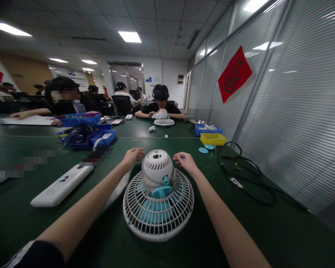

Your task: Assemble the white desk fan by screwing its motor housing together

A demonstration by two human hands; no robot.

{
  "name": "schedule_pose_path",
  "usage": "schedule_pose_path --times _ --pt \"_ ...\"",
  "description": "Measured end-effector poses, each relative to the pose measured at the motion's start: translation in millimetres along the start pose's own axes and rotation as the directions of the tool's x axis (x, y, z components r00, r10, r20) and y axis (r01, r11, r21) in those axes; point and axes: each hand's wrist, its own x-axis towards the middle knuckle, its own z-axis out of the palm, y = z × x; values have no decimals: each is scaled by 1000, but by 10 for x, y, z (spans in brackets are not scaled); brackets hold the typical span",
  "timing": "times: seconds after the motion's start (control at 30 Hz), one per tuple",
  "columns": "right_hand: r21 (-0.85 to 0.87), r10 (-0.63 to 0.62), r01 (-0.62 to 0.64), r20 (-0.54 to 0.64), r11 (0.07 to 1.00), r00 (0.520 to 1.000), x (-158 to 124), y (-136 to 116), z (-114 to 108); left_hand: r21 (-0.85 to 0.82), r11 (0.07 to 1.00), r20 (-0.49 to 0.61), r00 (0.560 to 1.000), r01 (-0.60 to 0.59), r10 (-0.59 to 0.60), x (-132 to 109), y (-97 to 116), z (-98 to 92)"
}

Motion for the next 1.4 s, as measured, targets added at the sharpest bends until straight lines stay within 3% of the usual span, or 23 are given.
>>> schedule_pose_path --times 0.1,0.23,0.37,0.43,0.63,0.87,1.07,1.23,1.4 --pt "-186 -17 19 16 982 1000 -44 28 -29 213 976 126 989 53 -81 -55 76 -31" --pt "-349 -34 48 47 936 998 -70 78 -30 447 890 290 928 85 -234 -144 195 -111" --pt "-423 -15 53 93 904 996 -60 98 -7 551 830 388 853 89 -349 -207 278 -152" --pt "-432 -2 42 93 901 996 -52 99 -5 558 826 413 836 81 -361 -219 291 -145" --pt "-431 76 -62 15 900 997 -30 122 -88 485 874 386 889 31 -246 -178 221 -67" --pt "-258 200 -204 -39 944 979 77 200 -258 402 915 212 974 -16 -76 -5 142 119" --pt "-168 279 -285 -59 944 958 123 316 -343 383 924 185 981 -11 -65 31 112 292" --pt "-194 271 -281 -77 940 959 106 268 -384 340 940 172 984 -20 -41 -16 138 311" --pt "-184 122 -144 -123 972 985 94 -34 -434 280 958 139 990 -59 20 -145 264 244"
